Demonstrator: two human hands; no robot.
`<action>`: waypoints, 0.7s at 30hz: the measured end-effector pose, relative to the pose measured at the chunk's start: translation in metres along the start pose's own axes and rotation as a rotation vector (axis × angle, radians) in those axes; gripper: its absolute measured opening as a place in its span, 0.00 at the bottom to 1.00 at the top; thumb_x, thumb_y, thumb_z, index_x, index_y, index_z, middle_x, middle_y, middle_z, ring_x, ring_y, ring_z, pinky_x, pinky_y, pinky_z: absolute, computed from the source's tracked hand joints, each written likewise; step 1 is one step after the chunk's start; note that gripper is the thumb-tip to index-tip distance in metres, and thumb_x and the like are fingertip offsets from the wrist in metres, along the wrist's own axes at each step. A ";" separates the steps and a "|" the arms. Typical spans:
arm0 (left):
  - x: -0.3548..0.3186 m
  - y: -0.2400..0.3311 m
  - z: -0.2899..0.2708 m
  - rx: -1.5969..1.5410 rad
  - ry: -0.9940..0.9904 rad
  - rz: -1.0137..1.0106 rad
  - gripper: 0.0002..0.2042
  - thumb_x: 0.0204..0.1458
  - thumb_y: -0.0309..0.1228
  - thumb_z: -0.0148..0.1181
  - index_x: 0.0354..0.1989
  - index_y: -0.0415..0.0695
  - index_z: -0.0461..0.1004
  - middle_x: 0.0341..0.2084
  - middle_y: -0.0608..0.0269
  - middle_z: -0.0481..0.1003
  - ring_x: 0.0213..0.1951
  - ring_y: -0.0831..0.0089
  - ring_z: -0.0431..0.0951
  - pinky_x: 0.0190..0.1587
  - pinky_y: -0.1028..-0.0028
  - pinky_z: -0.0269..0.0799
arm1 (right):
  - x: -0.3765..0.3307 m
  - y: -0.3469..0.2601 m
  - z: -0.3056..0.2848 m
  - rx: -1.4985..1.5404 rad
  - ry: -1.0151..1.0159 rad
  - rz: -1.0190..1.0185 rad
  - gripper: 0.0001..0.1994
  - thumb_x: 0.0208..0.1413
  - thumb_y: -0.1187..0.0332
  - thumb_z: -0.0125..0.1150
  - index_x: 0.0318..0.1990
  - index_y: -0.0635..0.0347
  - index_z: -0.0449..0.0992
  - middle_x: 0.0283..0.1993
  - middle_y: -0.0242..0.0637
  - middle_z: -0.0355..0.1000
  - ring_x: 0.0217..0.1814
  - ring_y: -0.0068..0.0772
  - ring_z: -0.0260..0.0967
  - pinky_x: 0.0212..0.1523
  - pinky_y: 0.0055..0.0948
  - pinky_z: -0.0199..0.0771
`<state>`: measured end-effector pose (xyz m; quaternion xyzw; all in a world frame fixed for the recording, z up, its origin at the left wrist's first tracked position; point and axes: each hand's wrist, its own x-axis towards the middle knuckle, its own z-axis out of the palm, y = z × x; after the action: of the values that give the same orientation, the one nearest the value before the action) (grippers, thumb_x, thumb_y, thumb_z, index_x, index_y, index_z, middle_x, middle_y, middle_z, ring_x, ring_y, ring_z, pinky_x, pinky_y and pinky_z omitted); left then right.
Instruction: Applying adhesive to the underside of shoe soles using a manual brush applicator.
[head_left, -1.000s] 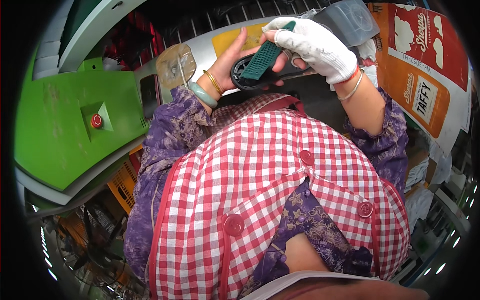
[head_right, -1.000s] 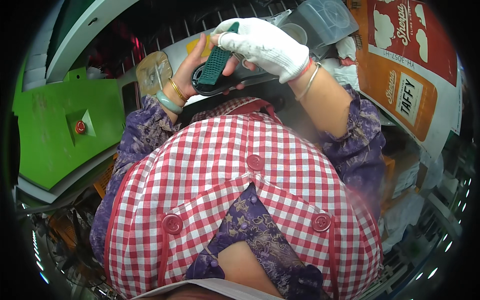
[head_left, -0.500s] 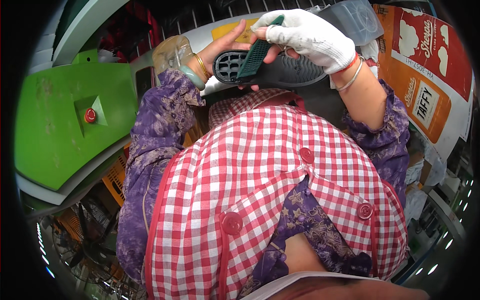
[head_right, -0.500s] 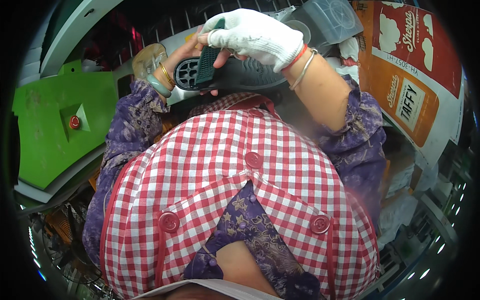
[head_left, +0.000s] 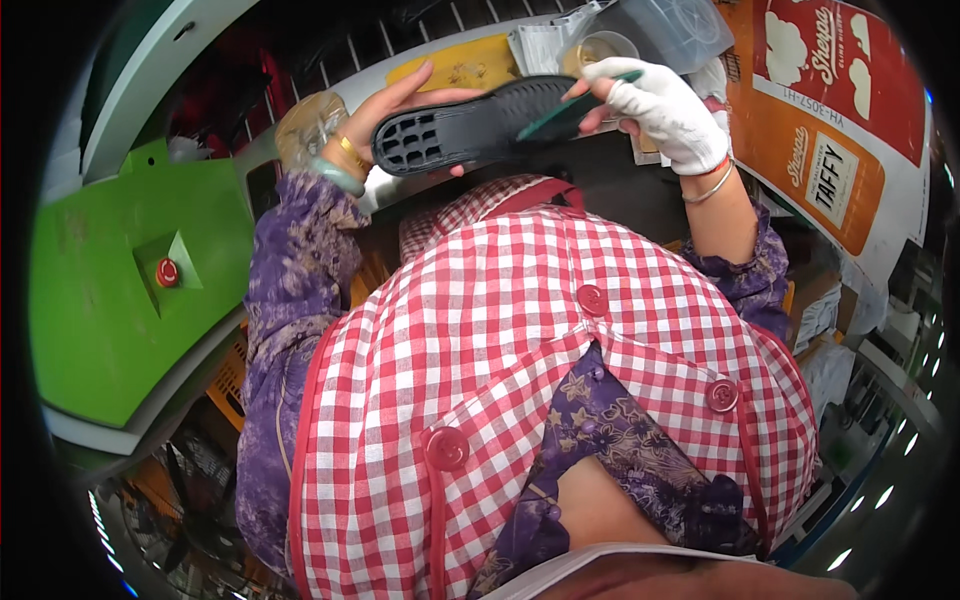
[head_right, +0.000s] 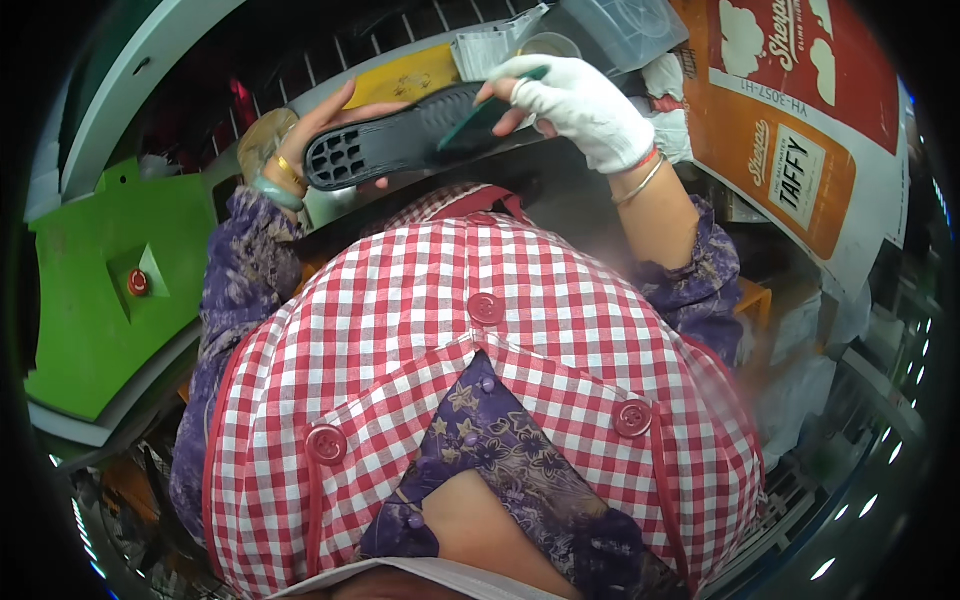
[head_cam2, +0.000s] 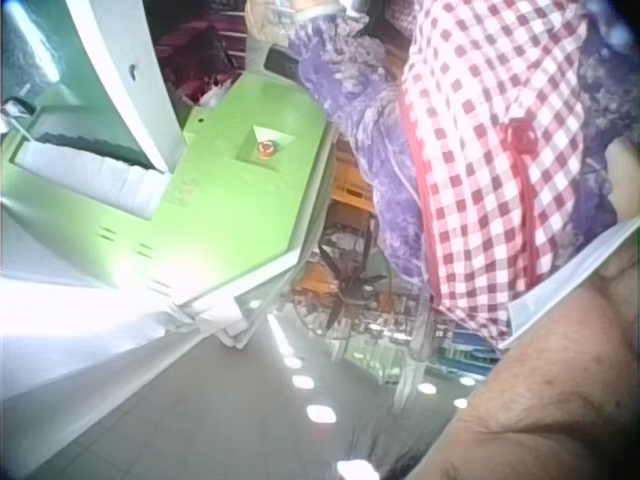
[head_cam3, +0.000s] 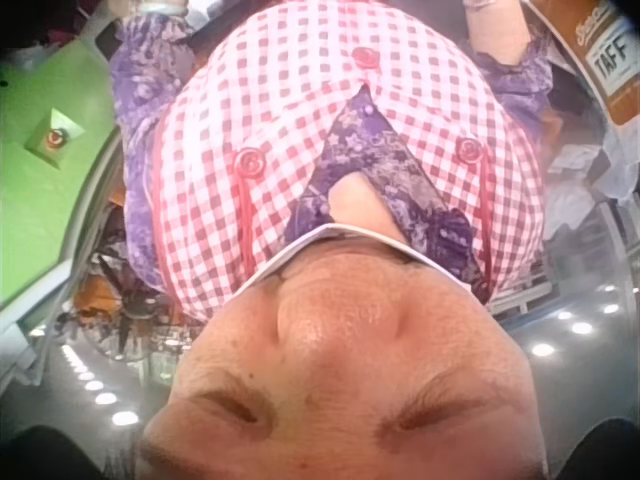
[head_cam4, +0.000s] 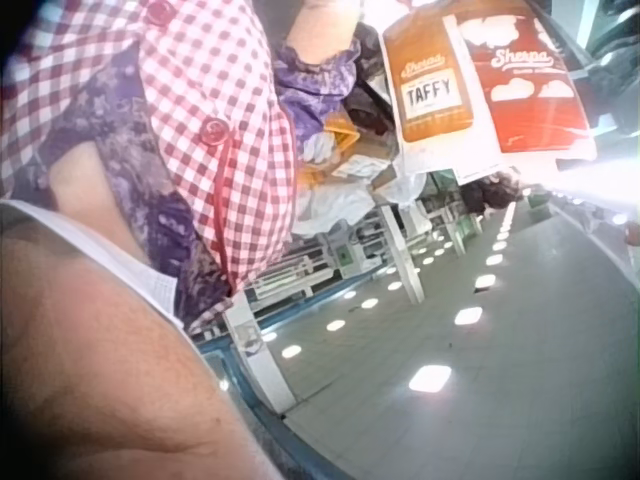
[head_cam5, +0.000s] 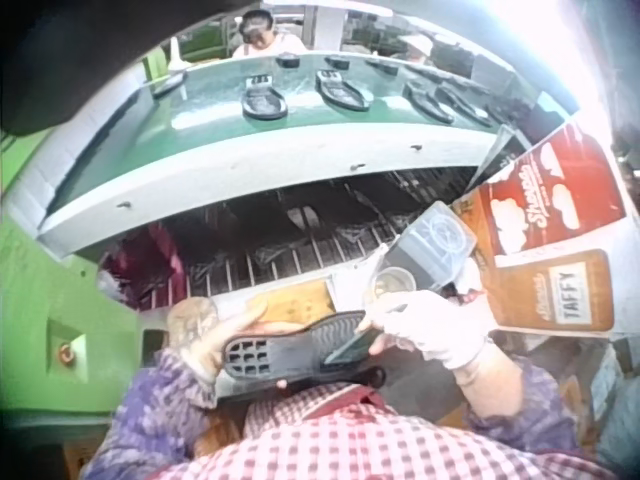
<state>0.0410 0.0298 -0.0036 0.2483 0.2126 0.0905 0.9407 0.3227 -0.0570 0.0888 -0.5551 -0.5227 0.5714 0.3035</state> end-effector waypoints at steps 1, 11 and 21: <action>-0.003 0.000 -0.001 -0.034 0.010 0.041 0.32 0.60 0.51 0.31 0.60 0.34 0.56 0.54 0.45 0.65 0.42 0.55 0.77 0.43 0.61 0.76 | -0.003 0.002 -0.008 0.028 0.068 -0.011 0.13 0.59 0.60 0.53 0.42 0.60 0.75 0.30 0.34 0.75 0.28 0.12 0.68 0.22 0.10 0.57; -0.038 -0.056 -0.029 -0.602 0.181 0.492 0.23 0.58 0.43 0.43 0.58 0.44 0.62 0.59 0.55 0.60 0.61 0.54 0.57 0.61 0.39 0.43 | 0.003 0.094 -0.046 0.113 0.724 -0.149 0.14 0.59 0.61 0.53 0.44 0.62 0.74 0.41 0.29 0.74 0.35 0.16 0.73 0.24 0.12 0.58; -0.050 -0.116 -0.018 -0.606 0.219 0.314 0.27 0.61 0.50 0.32 0.60 0.43 0.57 0.57 0.45 0.61 0.59 0.42 0.59 0.46 0.53 0.72 | 0.013 0.107 -0.038 0.178 0.724 -0.054 0.15 0.57 0.60 0.55 0.44 0.62 0.75 0.36 0.33 0.75 0.30 0.13 0.70 0.23 0.12 0.58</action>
<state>-0.0046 -0.0760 -0.0584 -0.0237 0.2349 0.3188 0.9180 0.3816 -0.0637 -0.0092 -0.6788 -0.3440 0.3731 0.5308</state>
